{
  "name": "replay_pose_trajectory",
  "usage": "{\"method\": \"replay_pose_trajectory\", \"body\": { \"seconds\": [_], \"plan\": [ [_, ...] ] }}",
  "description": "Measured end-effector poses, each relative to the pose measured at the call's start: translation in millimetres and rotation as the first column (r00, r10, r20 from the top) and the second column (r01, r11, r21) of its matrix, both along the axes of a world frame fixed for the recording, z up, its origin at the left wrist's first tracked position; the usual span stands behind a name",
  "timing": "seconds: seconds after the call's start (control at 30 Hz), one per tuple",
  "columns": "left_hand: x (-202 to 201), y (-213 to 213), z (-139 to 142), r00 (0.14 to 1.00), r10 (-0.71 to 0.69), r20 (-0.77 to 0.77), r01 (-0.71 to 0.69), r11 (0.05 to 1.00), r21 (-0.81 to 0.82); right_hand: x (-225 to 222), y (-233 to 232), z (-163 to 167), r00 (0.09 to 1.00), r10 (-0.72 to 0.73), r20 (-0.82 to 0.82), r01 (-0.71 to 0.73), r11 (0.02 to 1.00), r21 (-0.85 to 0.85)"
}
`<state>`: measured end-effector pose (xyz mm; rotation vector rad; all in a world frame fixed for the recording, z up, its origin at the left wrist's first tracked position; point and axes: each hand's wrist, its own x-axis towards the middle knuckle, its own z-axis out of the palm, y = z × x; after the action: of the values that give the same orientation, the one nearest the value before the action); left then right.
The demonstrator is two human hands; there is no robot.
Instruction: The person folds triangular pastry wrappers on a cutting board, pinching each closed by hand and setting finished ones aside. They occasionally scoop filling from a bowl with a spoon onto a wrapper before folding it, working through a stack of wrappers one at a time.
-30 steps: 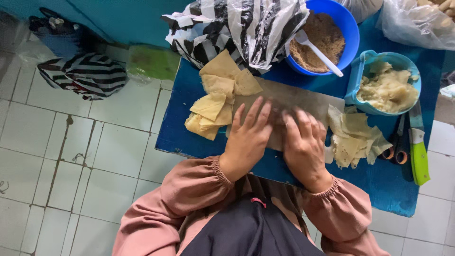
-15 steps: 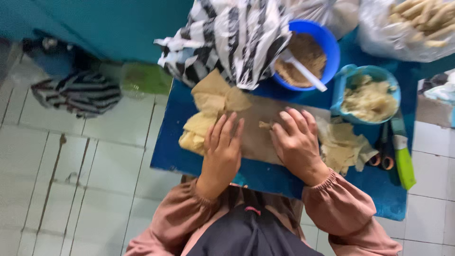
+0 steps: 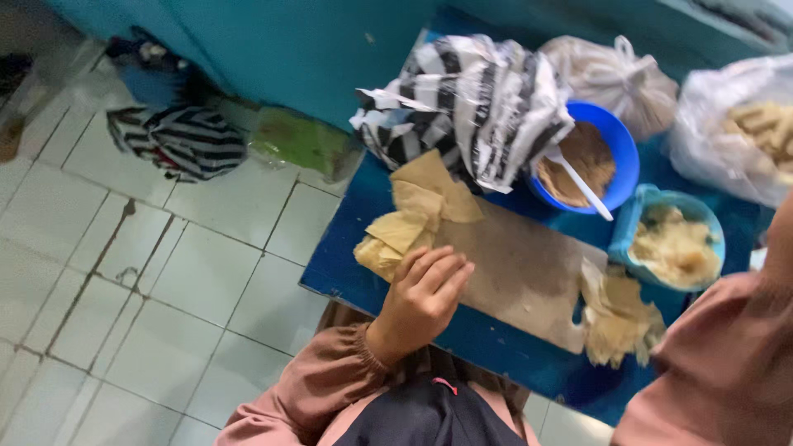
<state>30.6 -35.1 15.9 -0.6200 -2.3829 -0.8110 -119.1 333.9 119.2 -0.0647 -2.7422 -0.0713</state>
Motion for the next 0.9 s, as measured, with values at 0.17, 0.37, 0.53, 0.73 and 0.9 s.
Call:
{"method": "replay_pose_trajectory", "body": {
  "seconds": [0.17,0.37,0.53,0.73,0.9],
  "plan": [
    [-0.5,-33.5,5.6,0.983,0.161,0.089,-0.173,0.973,0.155,54.8,-126.9,-30.4,0.753,0.593,-0.287,-0.64,0.761,-0.105],
    [-15.0,-55.5,2.3,0.984,0.159,0.079,-0.164,0.984,0.072,-5.0,-244.2,-124.5,0.742,0.67,-0.031,-0.606,0.65,-0.459],
    [-19.6,-48.1,-3.5,0.975,0.202,0.094,-0.188,0.972,-0.139,-66.9,-254.6,-173.0,0.717,0.695,0.059,-0.224,0.309,-0.924],
    [-20.3,-47.5,-13.8,0.97,0.213,0.119,-0.191,0.966,-0.172,-36.3,-243.3,-129.8,0.748,0.626,-0.22,-0.507,0.326,-0.798],
    [-11.6,-45.0,-15.0,0.985,0.108,0.136,-0.127,0.983,0.134,11.1,-235.6,-61.4,0.749,0.62,-0.234,-0.223,-0.097,-0.97]
  ]
}}
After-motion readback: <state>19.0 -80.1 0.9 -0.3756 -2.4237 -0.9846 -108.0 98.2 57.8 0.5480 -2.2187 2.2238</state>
